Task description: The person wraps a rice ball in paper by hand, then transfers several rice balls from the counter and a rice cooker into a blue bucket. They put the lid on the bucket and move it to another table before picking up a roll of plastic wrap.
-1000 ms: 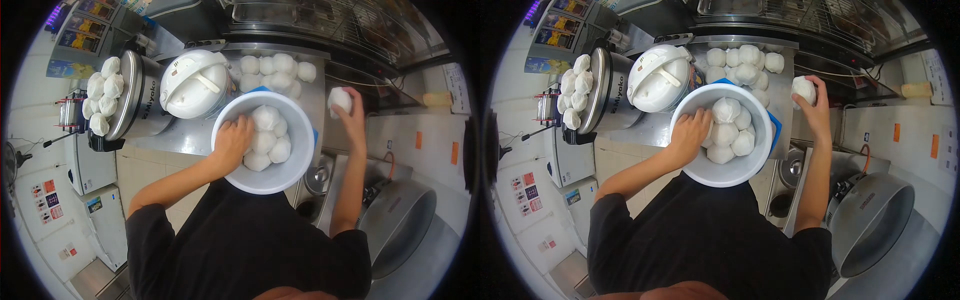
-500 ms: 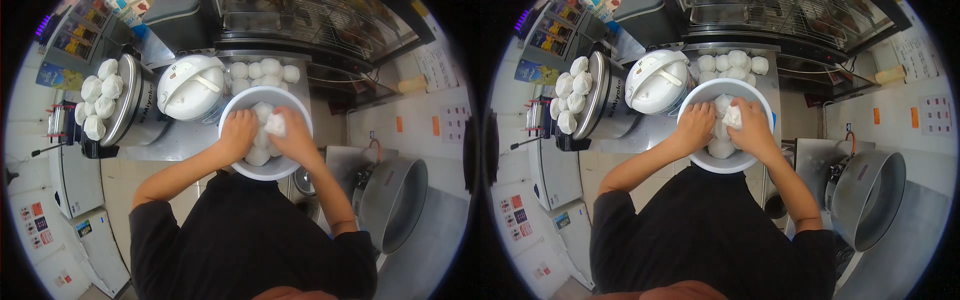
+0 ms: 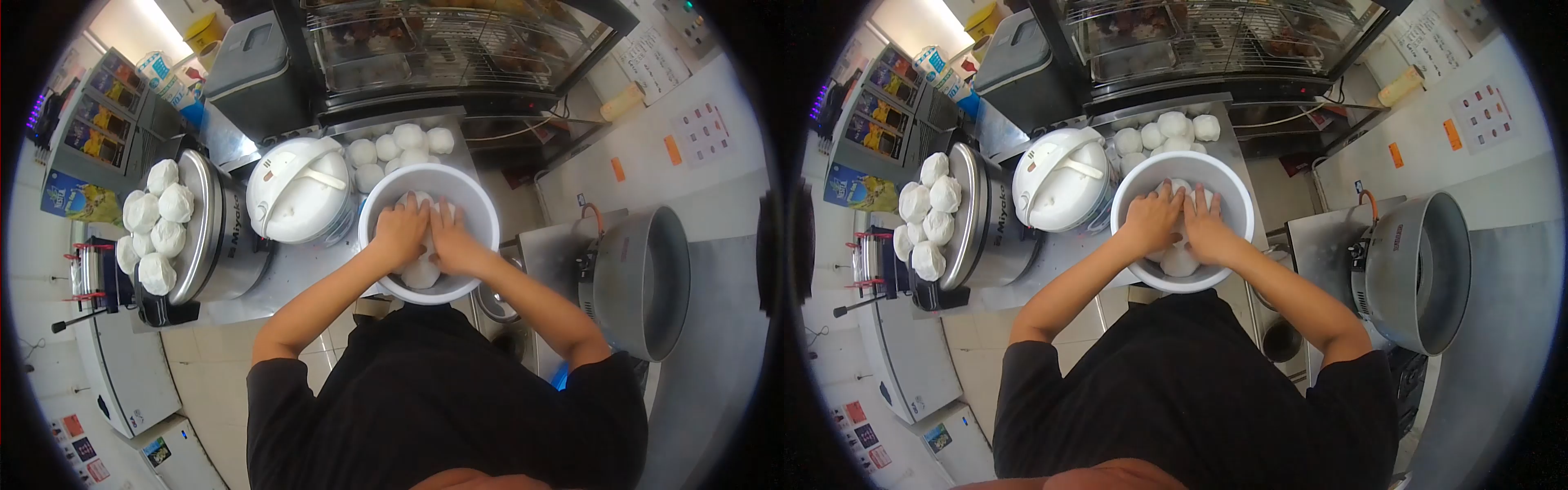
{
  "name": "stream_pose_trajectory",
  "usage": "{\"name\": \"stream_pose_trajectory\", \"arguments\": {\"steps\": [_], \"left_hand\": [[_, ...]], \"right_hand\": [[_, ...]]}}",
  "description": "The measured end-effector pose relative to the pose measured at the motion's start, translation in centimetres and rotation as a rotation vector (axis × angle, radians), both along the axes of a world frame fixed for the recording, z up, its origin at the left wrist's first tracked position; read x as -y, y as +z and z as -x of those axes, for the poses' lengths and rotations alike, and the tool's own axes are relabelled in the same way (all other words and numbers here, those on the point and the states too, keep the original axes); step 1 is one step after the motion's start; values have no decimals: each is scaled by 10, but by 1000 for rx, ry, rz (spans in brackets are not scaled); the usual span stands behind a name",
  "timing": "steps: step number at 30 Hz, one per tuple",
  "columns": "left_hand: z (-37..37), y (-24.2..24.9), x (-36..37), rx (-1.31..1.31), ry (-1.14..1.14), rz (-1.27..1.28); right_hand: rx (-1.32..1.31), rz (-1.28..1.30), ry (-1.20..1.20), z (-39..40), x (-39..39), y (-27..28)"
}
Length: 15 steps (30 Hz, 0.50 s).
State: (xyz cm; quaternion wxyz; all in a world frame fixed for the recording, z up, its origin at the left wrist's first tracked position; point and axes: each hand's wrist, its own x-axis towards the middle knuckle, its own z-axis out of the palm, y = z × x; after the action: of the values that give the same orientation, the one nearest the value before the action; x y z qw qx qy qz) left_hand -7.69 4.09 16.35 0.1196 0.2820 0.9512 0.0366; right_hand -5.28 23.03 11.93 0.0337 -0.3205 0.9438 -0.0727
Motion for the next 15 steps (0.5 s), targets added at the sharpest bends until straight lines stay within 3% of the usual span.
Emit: {"name": "stream_pose_trajectory", "arguments": {"steps": [3, 6, 8, 10, 11, 12, 15], "left_hand": [[1, 1, 2, -12, 0, -31], [1, 23, 6, 54, 54, -141], [2, 45, 15, 112, 51, -256], [12, 76, 22, 73, 80, -449], [24, 81, 21, 104, 129, -495], [46, 86, 21, 128, 177, -540], [125, 72, 4, 93, 313, -646]], "right_hand": [[-10, 114, 44, -2, -5, 15], [540, 463, 54, 37, -23, 86], [720, 685, -147, 78, -38, 132], [509, 983, -181, 142, -66, 104], [304, 909, -264, 174, -72, 98], [274, 717, -354, 207, -77, 83], [206, 176, -337, 291, -74, -58]]}}
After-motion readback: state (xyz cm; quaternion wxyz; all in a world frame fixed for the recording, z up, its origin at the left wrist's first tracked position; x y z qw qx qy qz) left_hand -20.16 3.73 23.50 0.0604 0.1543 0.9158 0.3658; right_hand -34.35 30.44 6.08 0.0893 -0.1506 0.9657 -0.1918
